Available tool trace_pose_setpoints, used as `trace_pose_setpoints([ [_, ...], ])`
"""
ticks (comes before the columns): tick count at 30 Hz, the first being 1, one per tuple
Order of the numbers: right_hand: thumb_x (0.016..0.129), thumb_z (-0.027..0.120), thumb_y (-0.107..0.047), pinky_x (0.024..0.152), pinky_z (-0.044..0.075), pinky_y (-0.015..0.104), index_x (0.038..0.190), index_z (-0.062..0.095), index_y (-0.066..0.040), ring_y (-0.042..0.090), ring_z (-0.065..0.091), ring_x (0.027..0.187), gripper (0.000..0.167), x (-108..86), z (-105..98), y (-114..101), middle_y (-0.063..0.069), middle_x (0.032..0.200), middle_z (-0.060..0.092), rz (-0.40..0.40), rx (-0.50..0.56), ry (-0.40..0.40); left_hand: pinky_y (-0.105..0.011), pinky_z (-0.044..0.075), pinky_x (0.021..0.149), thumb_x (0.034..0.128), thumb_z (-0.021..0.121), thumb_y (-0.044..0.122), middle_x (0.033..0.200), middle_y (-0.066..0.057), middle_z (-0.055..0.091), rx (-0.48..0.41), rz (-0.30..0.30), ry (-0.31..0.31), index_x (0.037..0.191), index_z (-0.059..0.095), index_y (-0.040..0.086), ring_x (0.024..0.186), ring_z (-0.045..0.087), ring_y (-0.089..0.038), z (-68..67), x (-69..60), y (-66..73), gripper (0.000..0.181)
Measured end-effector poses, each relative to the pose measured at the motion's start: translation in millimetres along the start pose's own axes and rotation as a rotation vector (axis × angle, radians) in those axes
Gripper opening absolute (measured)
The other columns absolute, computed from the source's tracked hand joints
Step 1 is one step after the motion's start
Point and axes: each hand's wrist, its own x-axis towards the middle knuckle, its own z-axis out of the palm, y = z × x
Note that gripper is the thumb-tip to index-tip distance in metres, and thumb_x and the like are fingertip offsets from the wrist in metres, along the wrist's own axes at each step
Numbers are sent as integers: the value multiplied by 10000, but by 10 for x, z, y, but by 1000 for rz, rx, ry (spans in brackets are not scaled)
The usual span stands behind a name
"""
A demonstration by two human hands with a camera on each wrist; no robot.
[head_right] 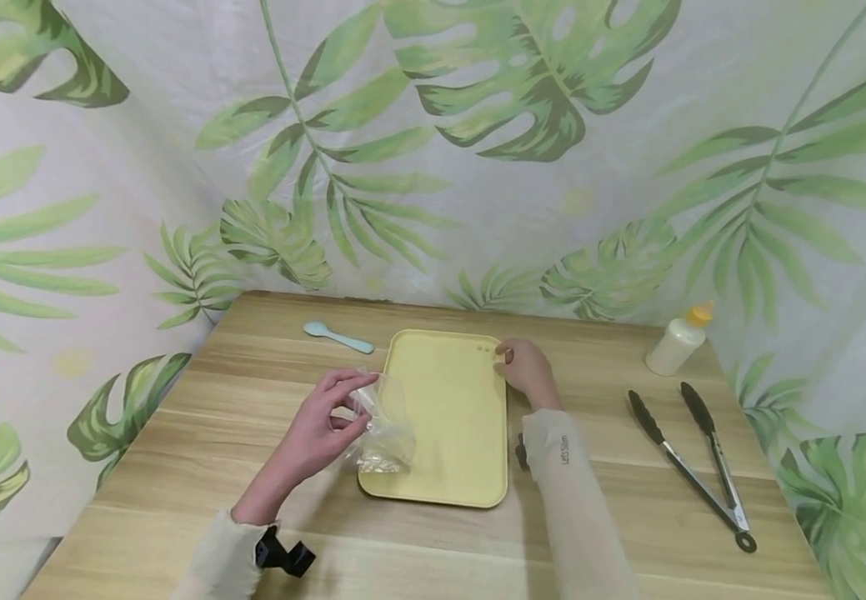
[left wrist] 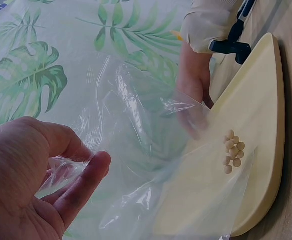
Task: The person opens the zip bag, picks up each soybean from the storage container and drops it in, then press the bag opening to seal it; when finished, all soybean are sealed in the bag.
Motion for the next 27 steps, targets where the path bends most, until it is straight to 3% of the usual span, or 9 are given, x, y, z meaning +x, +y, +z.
trace_pose_setpoints([
  [15, 943, 740, -173, 782, 462, 362, 938, 768, -83, 230, 570, 842, 95, 12, 23, 44, 66, 886, 646, -3, 24, 5, -203, 623, 680, 905, 693, -59, 1391, -113, 512, -1, 5, 1, 1415, 625, 97, 877, 655, -158, 18, 7, -12, 537],
  [27, 927, 749, -165, 738, 421, 319, 938, 771, -73, 206, 534, 803, 96, 3, 25, 15, 31, 838, 595, 16, 58, -11, -200, 623, 684, 906, 694, -59, 1401, -113, 505, -5, -4, -6, 1420, 621, 95, 880, 658, -159, 22, 6, -21, 541],
])
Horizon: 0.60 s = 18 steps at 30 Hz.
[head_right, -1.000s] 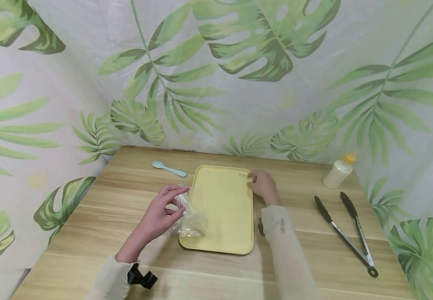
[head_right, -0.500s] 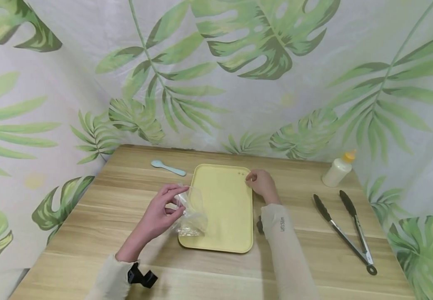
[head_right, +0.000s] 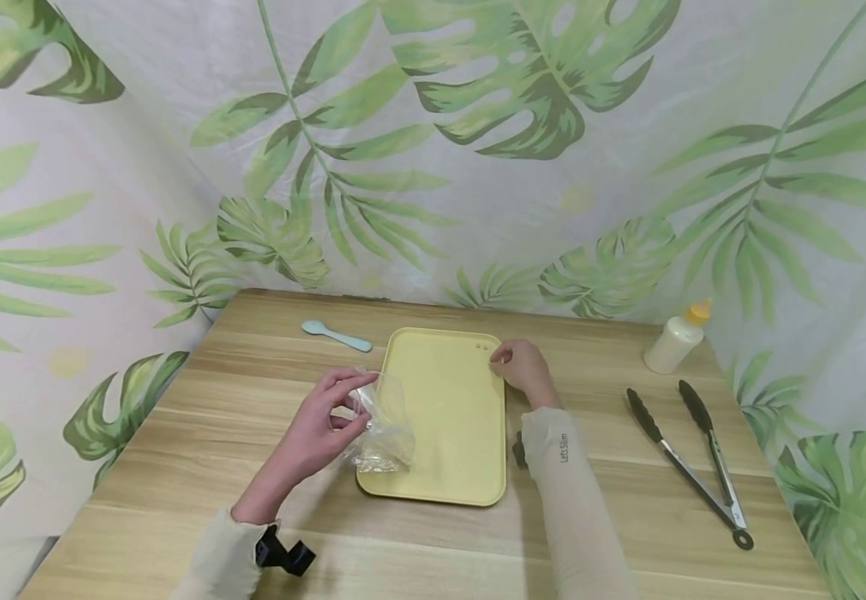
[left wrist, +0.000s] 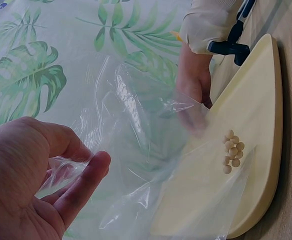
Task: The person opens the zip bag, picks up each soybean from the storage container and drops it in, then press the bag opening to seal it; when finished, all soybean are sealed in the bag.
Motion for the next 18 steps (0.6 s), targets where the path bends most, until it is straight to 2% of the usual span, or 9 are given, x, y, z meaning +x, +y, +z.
trace_pose_setpoints([
  [6, 942, 738, -172, 718, 397, 314, 941, 760, -64, 203, 504, 787, 110, 13, 14, 8, 24, 827, 562, 10, 16, -17, -204, 624, 682, 902, 692, -66, 1403, -116, 512, -14, 2, 7, 1418, 616, 51, 873, 658, -169, 9, 0, 9, 534],
  [18, 965, 712, -189, 718, 411, 315, 972, 750, -50, 203, 504, 776, 144, 4, 17, 1, 36, 842, 572, 28, -13, -44, -210, 627, 686, 901, 687, -67, 1400, -110, 512, -22, 7, 3, 1419, 618, 74, 873, 658, -164, 16, 5, 14, 541],
])
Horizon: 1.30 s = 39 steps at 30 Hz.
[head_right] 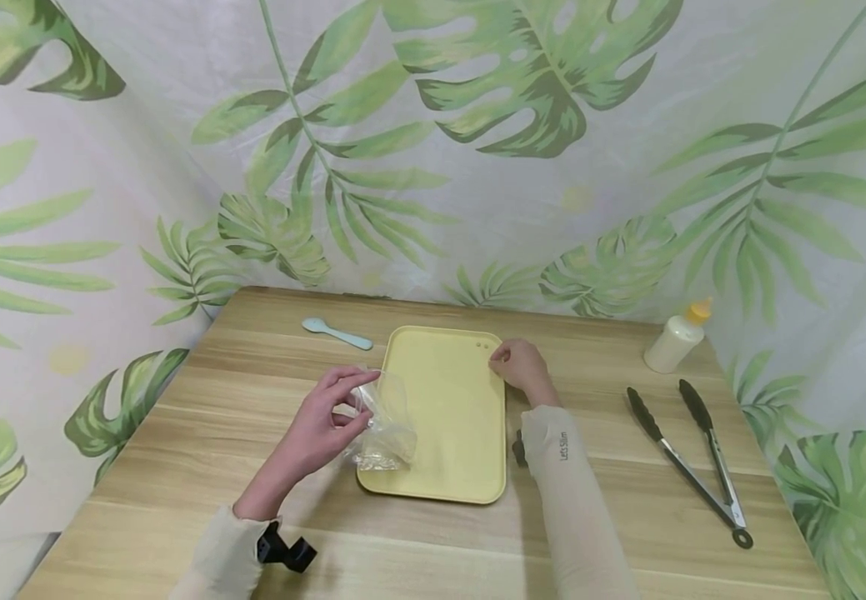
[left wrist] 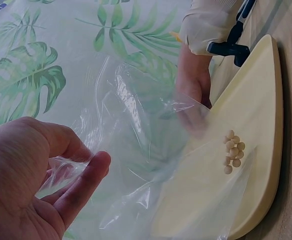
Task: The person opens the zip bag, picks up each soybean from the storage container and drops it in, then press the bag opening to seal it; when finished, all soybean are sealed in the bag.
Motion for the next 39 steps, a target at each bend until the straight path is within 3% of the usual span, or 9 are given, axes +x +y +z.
trace_pose_setpoints([
  [7, 982, 686, -191, 747, 440, 323, 1016, 743, -31, 209, 519, 805, 173, -40, -5, 4, 58, 879, 594, 22, 30, -9, -216, 630, 694, 900, 688, -67, 1400, -109, 515, 3, 1, -5, 1424, 615, 73, 876, 654, -160, -3, 5, -4, 547],
  [14, 1003, 655, -179, 811, 474, 363, 1050, 733, -19, 235, 551, 881, 185, -111, -54, -55, 105, 965, 639, 13, 75, 32, -228, 632, 691, 898, 684, -68, 1390, -114, 521, -1, 6, -5, 1423, 614, 65, 869, 655, -158, -3, 7, -11, 546],
  [25, 1010, 647, -201, 791, 476, 345, 1073, 713, -19, 236, 543, 905, 203, -281, -293, -256, 103, 988, 616, -39, 115, 54, -213, 628, 692, 901, 690, -75, 1412, -119, 509, -1, -1, 3, 1422, 612, 57, 877, 667, -172, 5, 5, -14, 543],
  [39, 953, 720, -132, 682, 455, 261, 956, 733, -43, 192, 518, 782, 90, -707, -517, -805, 80, 903, 534, -254, 160, 100, -216, 632, 692, 898, 701, -70, 1422, -126, 501, 16, 9, -1, 1425, 613, 96, 874, 663, -152, -7, 19, -11, 559],
])
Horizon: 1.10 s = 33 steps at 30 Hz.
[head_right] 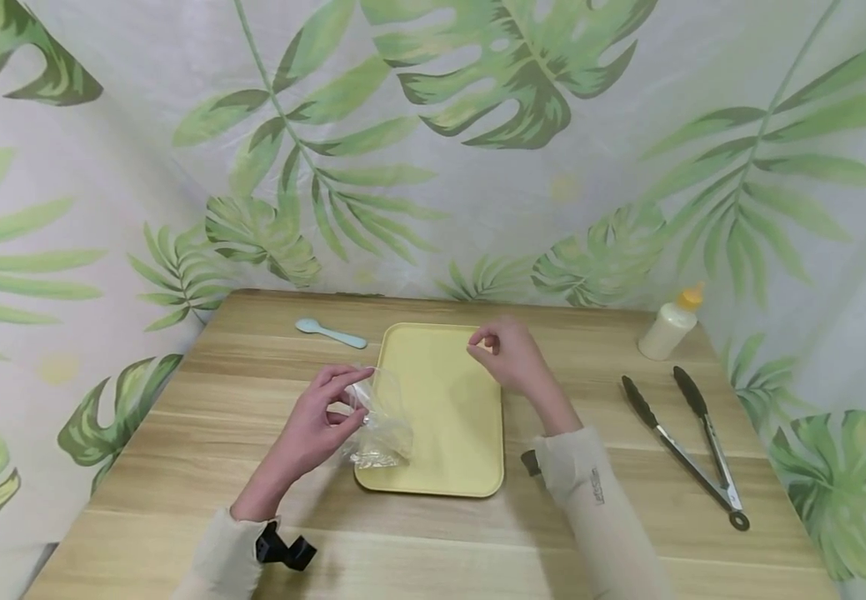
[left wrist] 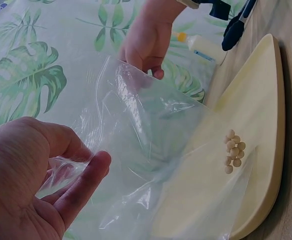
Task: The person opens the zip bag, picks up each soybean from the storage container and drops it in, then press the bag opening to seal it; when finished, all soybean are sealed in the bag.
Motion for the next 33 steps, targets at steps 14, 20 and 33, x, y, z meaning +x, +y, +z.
trace_pose_setpoints([
  [14, 941, 754, -121, 623, 487, 227, 923, 721, -100, 171, 517, 719, 43, -290, 52, -543, 88, 872, 520, -155, 50, -59, -208, 626, 687, 899, 692, -74, 1410, -127, 503, -12, 2, -5, 1420, 609, 47, 871, 672, -163, 9, 1, 13, 541],
  [20, 936, 762, -112, 630, 497, 222, 922, 726, -118, 162, 520, 728, 40, -346, 163, -693, 61, 859, 520, -204, 80, -111, -211, 628, 686, 899, 692, -69, 1402, -124, 507, -10, 1, -2, 1416, 619, 82, 868, 674, -163, 5, 3, 23, 543],
  [33, 920, 782, -108, 641, 483, 210, 928, 731, -138, 137, 514, 741, 60, -348, 384, -839, 67, 859, 541, -258, 73, -175, -217, 630, 701, 898, 697, -60, 1395, -102, 513, -13, -2, -9, 1417, 622, 126, 872, 669, -159, 18, 14, 29, 556],
])
